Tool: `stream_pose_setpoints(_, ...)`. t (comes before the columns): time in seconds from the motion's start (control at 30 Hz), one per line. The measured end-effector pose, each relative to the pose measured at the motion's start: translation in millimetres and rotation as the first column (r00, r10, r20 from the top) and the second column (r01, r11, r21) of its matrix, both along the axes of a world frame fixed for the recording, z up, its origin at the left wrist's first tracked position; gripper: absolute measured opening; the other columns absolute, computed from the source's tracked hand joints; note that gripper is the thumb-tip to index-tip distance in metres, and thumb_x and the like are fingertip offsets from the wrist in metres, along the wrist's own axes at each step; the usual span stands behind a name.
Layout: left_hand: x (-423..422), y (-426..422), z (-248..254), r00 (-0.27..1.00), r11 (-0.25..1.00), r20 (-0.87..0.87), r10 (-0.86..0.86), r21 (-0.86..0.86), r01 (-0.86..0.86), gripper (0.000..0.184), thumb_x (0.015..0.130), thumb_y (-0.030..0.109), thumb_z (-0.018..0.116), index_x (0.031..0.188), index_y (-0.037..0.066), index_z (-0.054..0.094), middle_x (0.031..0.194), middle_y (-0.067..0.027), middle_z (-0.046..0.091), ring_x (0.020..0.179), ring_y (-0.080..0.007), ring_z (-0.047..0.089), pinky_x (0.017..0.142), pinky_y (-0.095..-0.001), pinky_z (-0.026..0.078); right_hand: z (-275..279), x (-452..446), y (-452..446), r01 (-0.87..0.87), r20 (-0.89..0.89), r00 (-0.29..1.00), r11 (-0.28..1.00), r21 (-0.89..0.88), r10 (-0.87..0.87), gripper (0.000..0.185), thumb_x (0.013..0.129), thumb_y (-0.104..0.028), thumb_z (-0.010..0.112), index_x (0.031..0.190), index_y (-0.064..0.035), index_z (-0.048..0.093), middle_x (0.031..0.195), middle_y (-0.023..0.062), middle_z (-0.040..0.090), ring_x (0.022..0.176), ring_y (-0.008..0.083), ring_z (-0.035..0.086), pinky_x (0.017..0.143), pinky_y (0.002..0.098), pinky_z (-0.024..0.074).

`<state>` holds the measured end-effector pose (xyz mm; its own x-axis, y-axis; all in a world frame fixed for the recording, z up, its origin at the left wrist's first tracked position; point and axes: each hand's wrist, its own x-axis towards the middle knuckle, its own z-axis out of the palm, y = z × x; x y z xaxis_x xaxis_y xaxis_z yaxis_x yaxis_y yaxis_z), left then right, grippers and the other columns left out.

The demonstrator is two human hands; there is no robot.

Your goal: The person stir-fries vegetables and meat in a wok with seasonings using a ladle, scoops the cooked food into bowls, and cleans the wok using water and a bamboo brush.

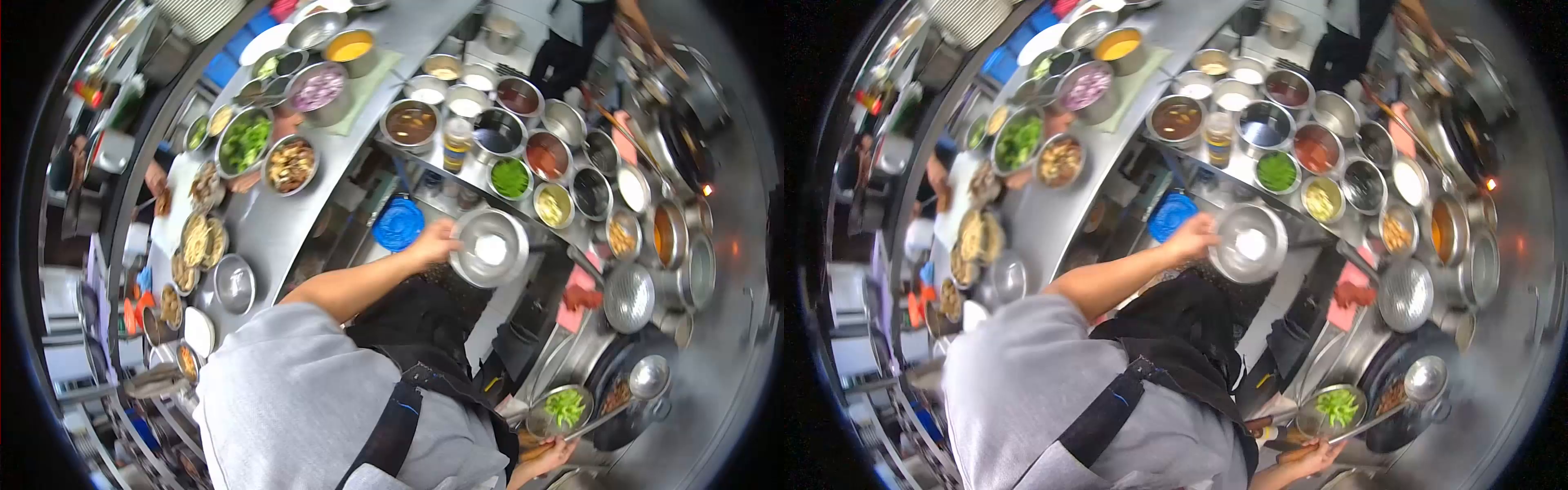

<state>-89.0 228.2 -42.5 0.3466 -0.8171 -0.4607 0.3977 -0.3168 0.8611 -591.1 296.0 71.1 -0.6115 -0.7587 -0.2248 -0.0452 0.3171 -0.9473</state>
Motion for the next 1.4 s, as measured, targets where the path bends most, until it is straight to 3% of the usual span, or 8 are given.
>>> stream_pose_setpoints(0.27, 128, 300, -18, 0.61, 0.597, 0.051, 0.791, 0.154, -0.787, 0.019, 0.082, -0.001, 0.061, 0.09, 0.006, 0.045, 0.069, -0.0044, 0.05, 0.048, -0.015, 0.05, 0.042, -0.0266, 0.042, 46, 89, -67, -0.258, 0.356, 0.879, 0.945, -0.201, 0.316, 0.058, 0.086, -0.002, 0.056, 0.14, 0.0041, 0.035, 0.066, 0.0, 0.04, 0.049, 0.0038, 0.035, 0.04, 0.0191, 0.0275)
stream_pose_setpoints(0.37, 156, 358, -61, 0.453, 0.456, -0.052, 0.89, 0.139, -0.879, 0.012, 0.09, 0.002, 0.055, 0.101, -0.002, 0.051, 0.088, -0.0147, 0.063, 0.075, -0.0296, 0.069, 0.052, -0.029, 0.054, 50, 122, -87, -0.254, 0.394, 0.862, 0.944, -0.211, 0.32, 0.058, 0.085, 0.0, 0.056, 0.139, 0.0055, 0.034, 0.078, 0.006, 0.052, 0.049, 0.0047, 0.041, 0.037, 0.0182, 0.0324)
stream_pose_setpoints(0.57, 155, 338, -69, 0.187, 0.201, -0.203, 0.961, 0.048, -0.978, 0.054, 0.098, 0.031, 0.049, 0.137, -0.004, 0.033, 0.134, -0.0213, 0.043, 0.12, -0.037, 0.052, 0.096, -0.0433, 0.05, 38, 132, -115, -0.545, 0.449, 0.7, 0.821, -0.168, 0.556, 0.062, 0.082, -0.003, 0.059, 0.139, 0.0025, 0.034, 0.088, 0.0112, 0.056, 0.05, 0.0109, 0.05, 0.036, 0.022, 0.0417)
stream_pose_setpoints(0.7, 108, 226, -49, 0.57, 0.583, 0.167, 0.804, -0.038, -0.811, 0.049, 0.087, 0.021, 0.066, 0.128, 0.004, 0.043, 0.125, -0.015, 0.055, 0.11, -0.027, 0.059, 0.077, -0.0349, 0.053, 32, 166, -152, -0.774, 0.413, 0.532, 0.622, -0.118, 0.739, 0.067, 0.082, 0.001, 0.059, 0.144, -0.0018, 0.035, 0.081, 0.0071, 0.057, 0.047, 0.0145, 0.053, 0.036, 0.0268, 0.0454)
stream_pose_setpoints(0.8, 100, 101, -51, 0.796, 0.865, 0.338, 0.502, -0.184, -0.467, 0.061, 0.082, 0.011, 0.072, 0.134, 0.002, 0.041, 0.135, -0.016, 0.049, 0.119, -0.0259, 0.055, 0.088, -0.0363, 0.052, 17, 208, -180, -0.867, 0.359, 0.429, 0.49, -0.095, 0.829, 0.069, 0.081, 0.002, 0.061, 0.145, -0.0016, 0.035, 0.082, 0.0069, 0.058, 0.048, 0.0136, 0.054, 0.038, 0.0261, 0.0455)
stream_pose_setpoints(1.0, 133, -109, -37, 0.667, 0.959, 0.696, 0.267, -0.258, -0.115, 0.098, 0.068, 0.021, 0.082, 0.145, 0.002, 0.026, 0.144, -0.0234, 0.039, 0.132, -0.0342, 0.042, 0.104, -0.045, 0.04, -15, 301, -228, -0.939, -0.026, 0.324, 0.325, 0.116, 0.946, 0.065, 0.077, -0.005, 0.061, 0.139, 0.0027, 0.044, 0.07, 0.0091, 0.065, 0.05, 0.0118, 0.059, 0.048, 0.028, 0.0469)
stream_pose_setpoints(1.3, 155, -148, -56, 0.622, 0.944, 0.727, 0.291, -0.325, -0.061, 0.083, 0.065, 0.019, 0.084, 0.132, 0.003, 0.038, 0.12, -0.0181, 0.058, 0.112, -0.0299, 0.058, 0.097, -0.0387, 0.045, -13, 341, -239, -0.892, -0.134, 0.171, 0.211, 0.399, 0.976, 0.067, 0.074, -0.009, 0.062, 0.137, 0.0046, 0.045, 0.078, 0.0198, 0.063, 0.055, 0.0153, 0.054, 0.058, 0.0301, 0.0466)
stream_pose_setpoints(1.4, 161, -147, -58, 0.59, 0.956, 0.767, 0.251, -0.294, -0.024, 0.081, 0.065, 0.02, 0.084, 0.131, 0.003, 0.04, 0.118, -0.0194, 0.059, 0.109, -0.0317, 0.061, 0.094, -0.0394, 0.047, -13, 342, -237, -0.924, -0.146, 0.164, 0.204, 0.323, 0.976, 0.062, 0.079, -0.001, 0.06, 0.139, 0.0039, 0.044, 0.061, 0.0006, 0.055, 0.047, 0.0068, 0.053, 0.045, 0.0245, 0.0444)
